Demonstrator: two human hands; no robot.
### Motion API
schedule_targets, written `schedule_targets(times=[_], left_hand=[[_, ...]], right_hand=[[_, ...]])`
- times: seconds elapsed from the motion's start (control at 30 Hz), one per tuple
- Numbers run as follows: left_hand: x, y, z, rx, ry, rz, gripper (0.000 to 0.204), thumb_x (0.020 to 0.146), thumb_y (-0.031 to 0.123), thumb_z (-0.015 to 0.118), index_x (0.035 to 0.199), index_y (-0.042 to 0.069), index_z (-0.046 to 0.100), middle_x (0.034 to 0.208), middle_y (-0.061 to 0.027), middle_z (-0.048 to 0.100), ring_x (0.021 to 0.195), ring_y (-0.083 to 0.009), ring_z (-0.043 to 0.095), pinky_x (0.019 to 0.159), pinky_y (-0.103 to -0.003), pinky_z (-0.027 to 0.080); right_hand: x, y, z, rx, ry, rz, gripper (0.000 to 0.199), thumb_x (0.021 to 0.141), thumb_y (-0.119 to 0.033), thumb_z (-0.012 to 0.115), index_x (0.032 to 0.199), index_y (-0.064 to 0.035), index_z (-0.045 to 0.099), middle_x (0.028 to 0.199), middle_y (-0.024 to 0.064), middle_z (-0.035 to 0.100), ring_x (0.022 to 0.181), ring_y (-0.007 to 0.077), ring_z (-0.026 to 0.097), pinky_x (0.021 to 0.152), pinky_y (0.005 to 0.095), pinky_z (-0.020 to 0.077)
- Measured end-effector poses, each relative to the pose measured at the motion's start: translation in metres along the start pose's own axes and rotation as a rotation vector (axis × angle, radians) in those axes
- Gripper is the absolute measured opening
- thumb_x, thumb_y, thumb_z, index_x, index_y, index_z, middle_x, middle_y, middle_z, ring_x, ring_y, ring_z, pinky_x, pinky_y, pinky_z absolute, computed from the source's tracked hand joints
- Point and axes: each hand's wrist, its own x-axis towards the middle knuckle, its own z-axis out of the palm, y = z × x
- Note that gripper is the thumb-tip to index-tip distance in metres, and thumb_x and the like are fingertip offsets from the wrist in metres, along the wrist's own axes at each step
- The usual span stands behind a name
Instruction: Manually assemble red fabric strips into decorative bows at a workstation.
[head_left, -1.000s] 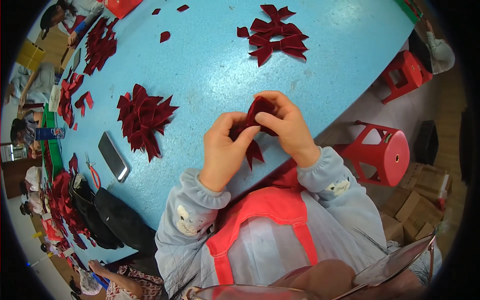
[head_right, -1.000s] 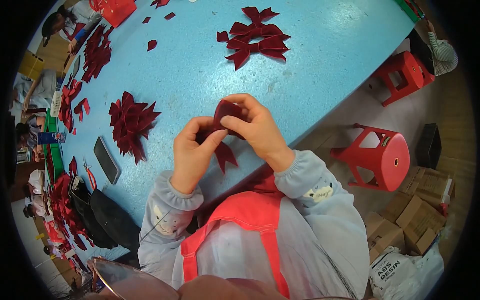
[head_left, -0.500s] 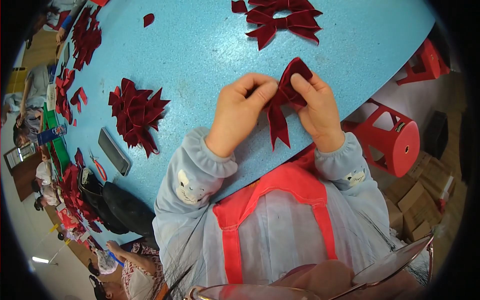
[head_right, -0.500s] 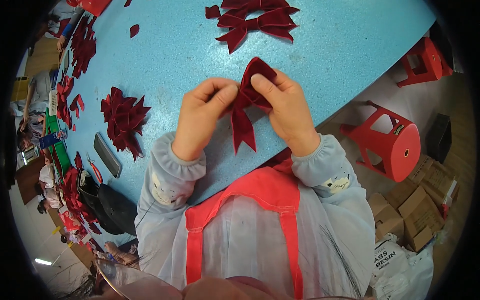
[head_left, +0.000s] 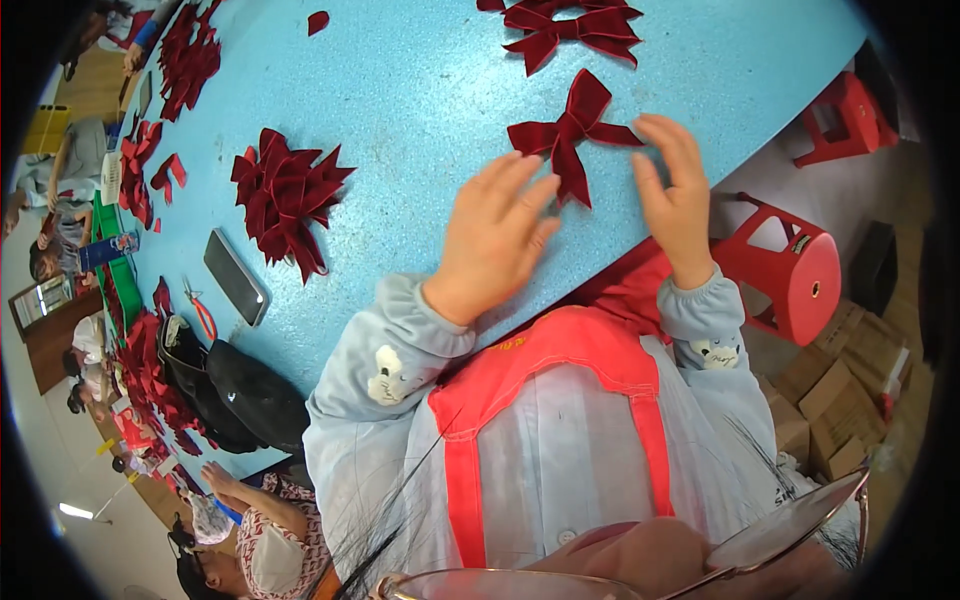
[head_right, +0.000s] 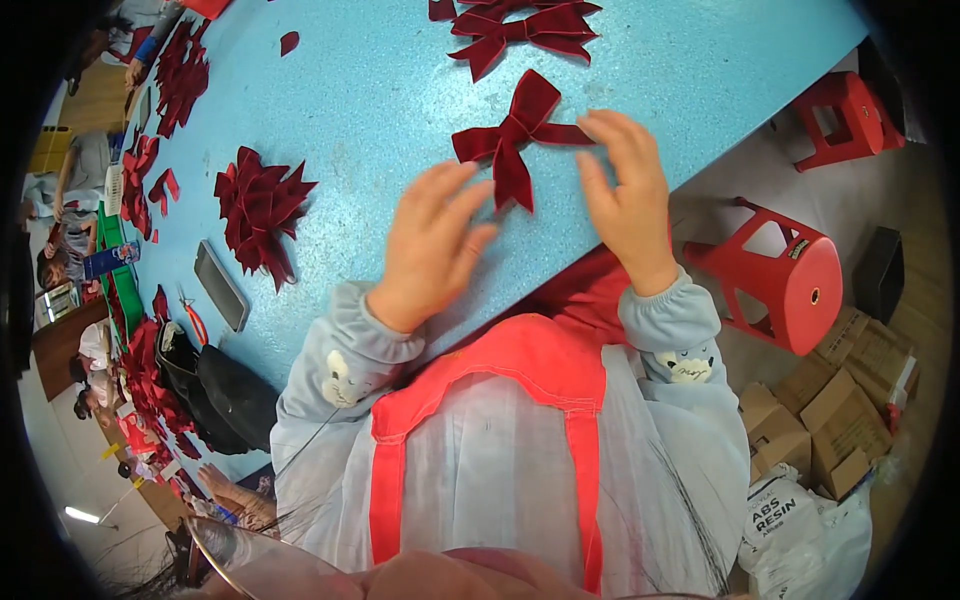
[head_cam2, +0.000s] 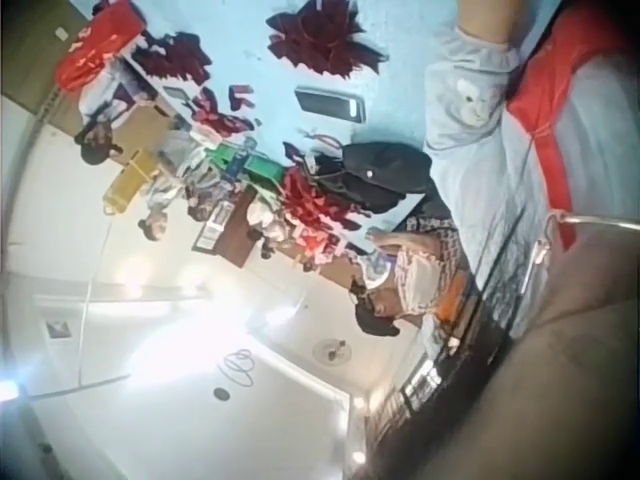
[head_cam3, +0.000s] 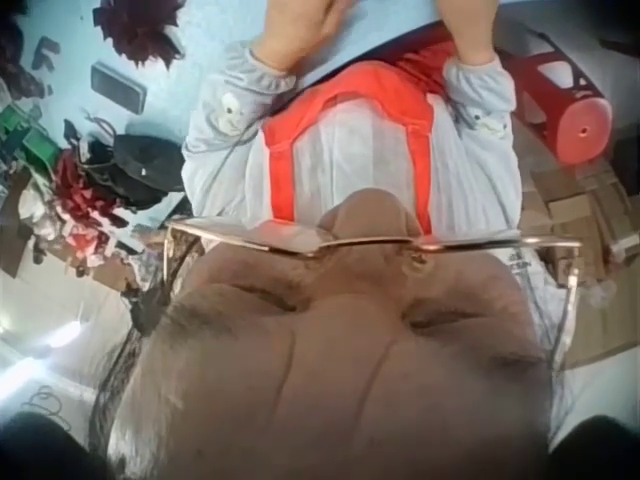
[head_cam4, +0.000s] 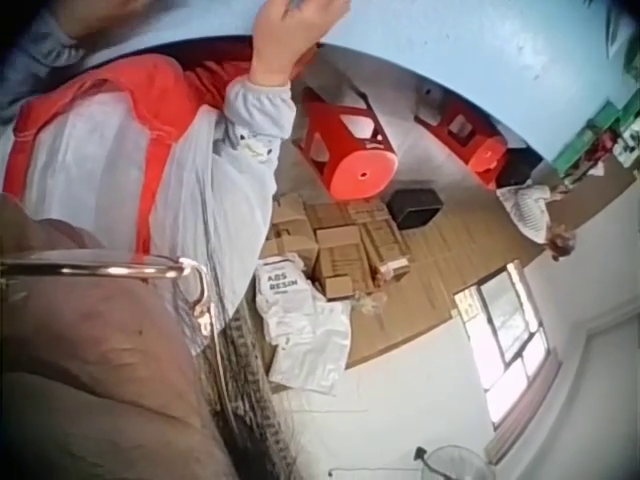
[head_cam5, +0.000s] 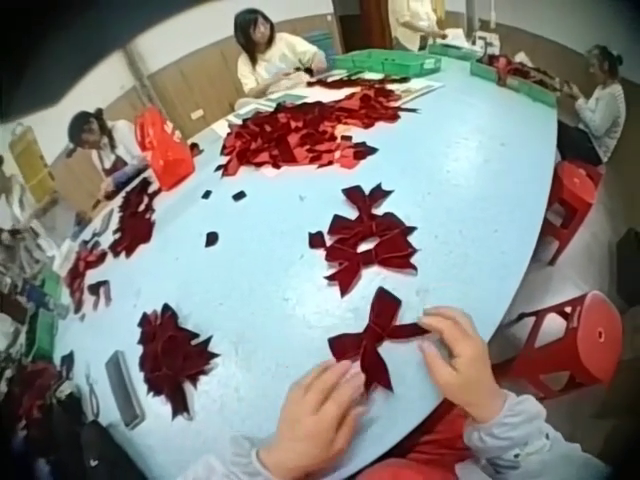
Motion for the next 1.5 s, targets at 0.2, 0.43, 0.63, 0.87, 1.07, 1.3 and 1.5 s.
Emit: schedule_targets(times=[0.2, 0.43, 0.63, 0.87, 1.07, 1.3, 1.5], left_hand=[[0.000, 0.001, 0.013, -0.011, -0.048, 0.105, 0.036, 0.077, 0.015, 0.069, 0.109, 0.003, 0.060, 0.120, -0.0152, 0.055, 0.116, -0.0331, 0.049, 0.096, -0.049, 0.040], [-0.006, 0.002, 0.020, 0.062, -0.123, 0.111, 0.036, 0.077, 0.016, 0.070, 0.110, 0.005, 0.061, 0.121, -0.0139, 0.056, 0.120, -0.0322, 0.048, 0.103, -0.048, 0.036], [-0.007, -0.014, 0.001, -0.152, -0.026, -0.130, 0.041, 0.077, 0.020, 0.070, 0.113, 0.004, 0.059, 0.122, -0.0158, 0.053, 0.124, -0.0331, 0.043, 0.104, -0.050, 0.031], [0.039, -0.004, 0.034, 0.111, 0.220, -0.145, 0.030, 0.074, 0.018, 0.070, 0.099, 0.002, 0.061, 0.113, -0.0161, 0.057, 0.118, -0.0351, 0.047, 0.101, -0.045, 0.034], [0.046, -0.026, 0.027, 0.021, -0.119, -0.217, 0.042, 0.075, 0.010, 0.065, 0.115, 0.002, 0.054, 0.111, -0.0162, 0.058, 0.112, -0.0301, 0.053, 0.095, -0.038, 0.041], [0.037, -0.030, -0.009, -0.812, -0.198, -0.637, 0.047, 0.078, -0.001, 0.056, 0.124, 0.002, 0.047, 0.106, -0.0131, 0.059, 0.094, -0.0204, 0.060, 0.077, -0.030, 0.049], [0.023, -0.032, -0.020, -1.339, -0.041, -0.840, 0.048, 0.078, -0.005, 0.056, 0.124, 0.001, 0.046, 0.104, -0.0115, 0.059, 0.091, -0.0190, 0.060, 0.074, -0.028, 0.050]], right_hand=[[0.000, -0.016, 0.000, -0.234, -0.024, -0.262, 0.034, 0.081, -0.006, 0.063, 0.114, -0.0086, 0.062, 0.126, 0.0089, 0.055, 0.120, 0.0293, 0.049, 0.098, 0.0415, 0.0387], [-0.005, -0.004, 0.003, -0.261, -0.157, -0.259, 0.026, 0.081, -0.006, 0.062, 0.107, -0.0106, 0.066, 0.122, 0.0081, 0.058, 0.119, 0.0269, 0.051, 0.098, 0.0416, 0.0381], [0.005, 0.009, -0.010, 0.114, -0.091, 0.083, 0.025, 0.081, -0.005, 0.062, 0.105, -0.0099, 0.066, 0.123, 0.0075, 0.058, 0.119, 0.0288, 0.050, 0.100, 0.0409, 0.0372], [0.052, -0.004, 0.005, -0.139, -0.161, -0.444, 0.039, 0.078, -0.005, 0.066, 0.116, -0.0118, 0.060, 0.127, 0.0058, 0.053, 0.124, 0.0272, 0.044, 0.103, 0.0402, 0.0346], [0.081, 0.022, 0.002, -0.293, -0.560, -0.501, 0.046, 0.077, -0.004, 0.066, 0.121, -0.0119, 0.054, 0.124, 0.0068, 0.053, 0.118, 0.0264, 0.048, 0.096, 0.0365, 0.0407], [0.060, 0.011, 0.002, 0.377, -0.590, 0.006, 0.043, 0.080, 0.000, 0.062, 0.121, -0.0083, 0.053, 0.114, 0.0050, 0.056, 0.098, 0.0131, 0.054, 0.074, 0.0252, 0.0458], [0.048, -0.008, 0.000, 0.515, -0.587, 0.074, 0.037, 0.081, 0.001, 0.059, 0.117, -0.0032, 0.055, 0.104, 0.0031, 0.060, 0.084, 0.0101, 0.057, 0.069, 0.0232, 0.0456]])
